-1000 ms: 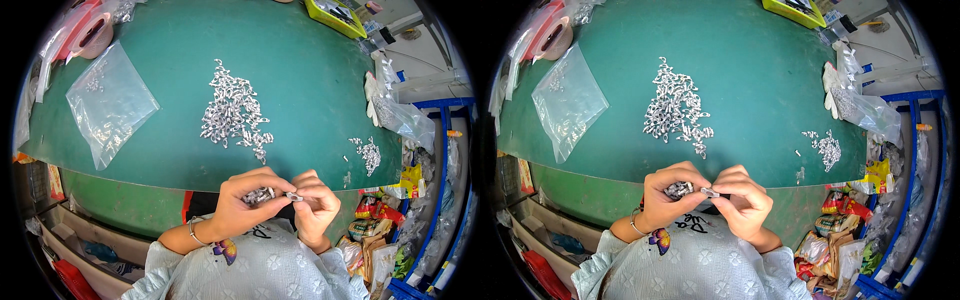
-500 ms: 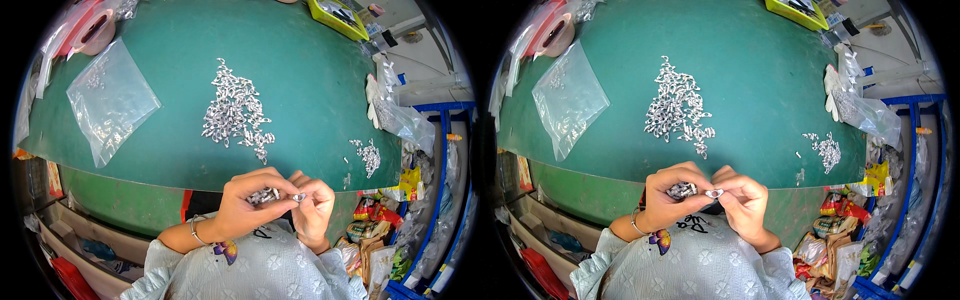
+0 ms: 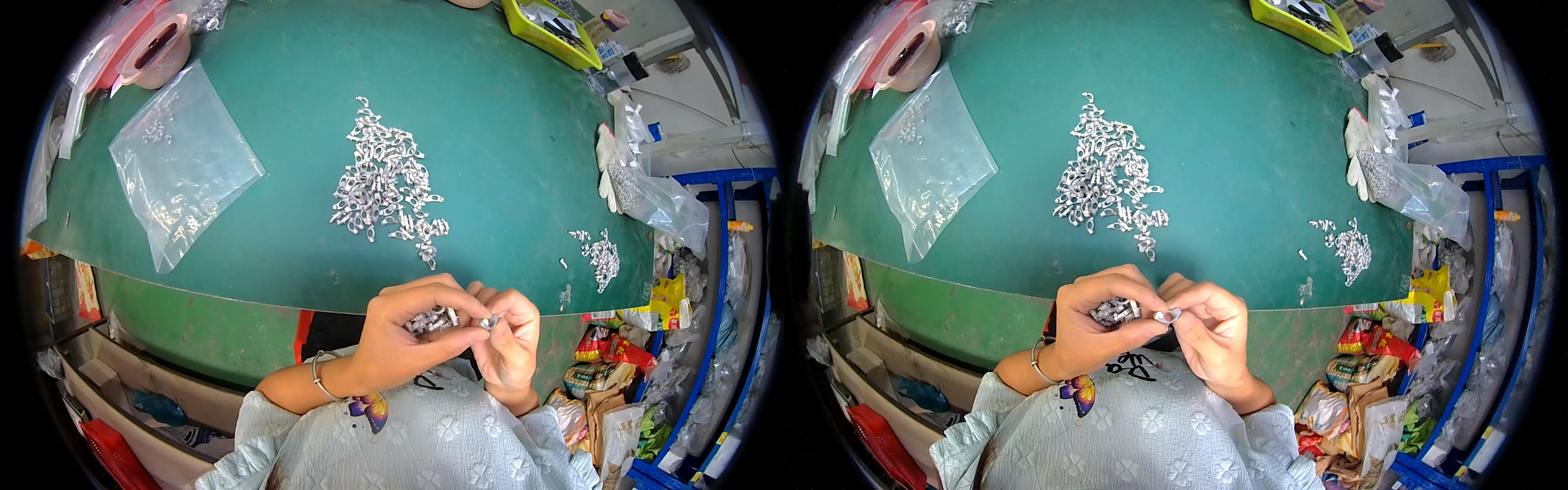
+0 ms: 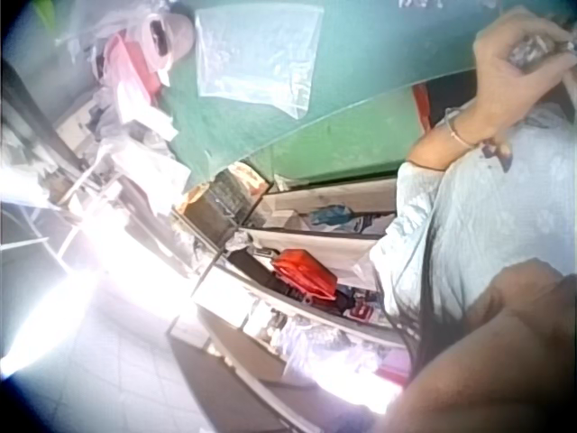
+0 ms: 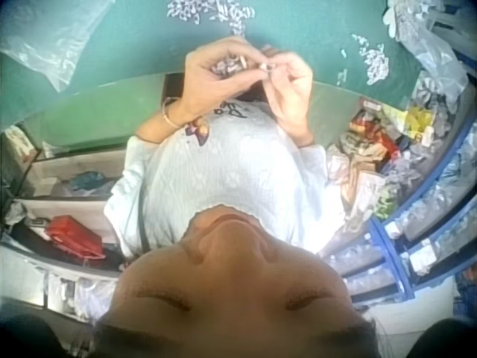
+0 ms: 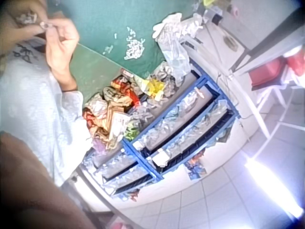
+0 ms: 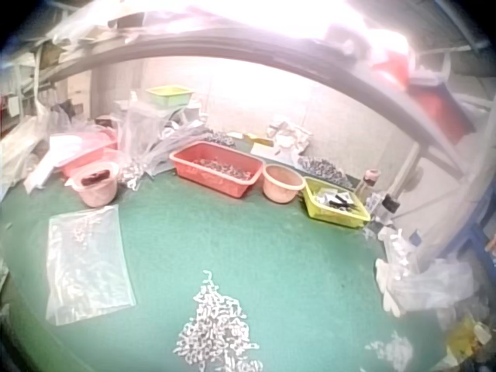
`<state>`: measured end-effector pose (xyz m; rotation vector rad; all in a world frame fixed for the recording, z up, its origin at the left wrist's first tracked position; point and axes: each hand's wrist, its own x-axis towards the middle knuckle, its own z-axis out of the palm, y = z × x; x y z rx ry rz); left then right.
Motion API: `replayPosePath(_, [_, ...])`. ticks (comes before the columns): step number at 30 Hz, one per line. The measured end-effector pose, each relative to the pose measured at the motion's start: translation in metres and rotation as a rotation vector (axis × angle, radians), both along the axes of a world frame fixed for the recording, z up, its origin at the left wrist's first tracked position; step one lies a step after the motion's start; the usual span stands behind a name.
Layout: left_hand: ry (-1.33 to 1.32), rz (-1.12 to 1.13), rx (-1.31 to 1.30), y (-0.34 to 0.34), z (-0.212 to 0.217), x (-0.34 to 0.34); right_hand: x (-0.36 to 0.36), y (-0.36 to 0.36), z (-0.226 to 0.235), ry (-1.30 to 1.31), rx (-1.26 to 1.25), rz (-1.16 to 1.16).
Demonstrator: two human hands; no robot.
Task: The person sits at a green worktable and repeatedly picks up small silver metal loops and cylindrical pins, then joins them by hand. They place the assembled pieces into a growing pile on the table. No tools are used; the hands manipulate the parts directly.
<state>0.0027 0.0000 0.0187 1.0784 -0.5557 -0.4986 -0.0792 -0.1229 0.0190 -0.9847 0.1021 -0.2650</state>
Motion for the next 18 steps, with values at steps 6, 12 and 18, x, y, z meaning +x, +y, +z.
replayPosePath(6, [0.027,0.030,0.010,-0.0005,-0.0059,-0.0017,0.0031,-0.0002,0.0013,-0.017,-0.209,-0.108])
replayPosePath(12, [0.069,0.033,0.002,-0.0020,-0.0039,-0.0030,0.0034,0.0006,0.0076,0.046,-0.041,-0.043])
replayPosePath(18, [0.027,0.031,-0.014,-0.0029,-0.0014,-0.0010,0.0035,-0.0024,0.0044,0.025,0.123,0.055])
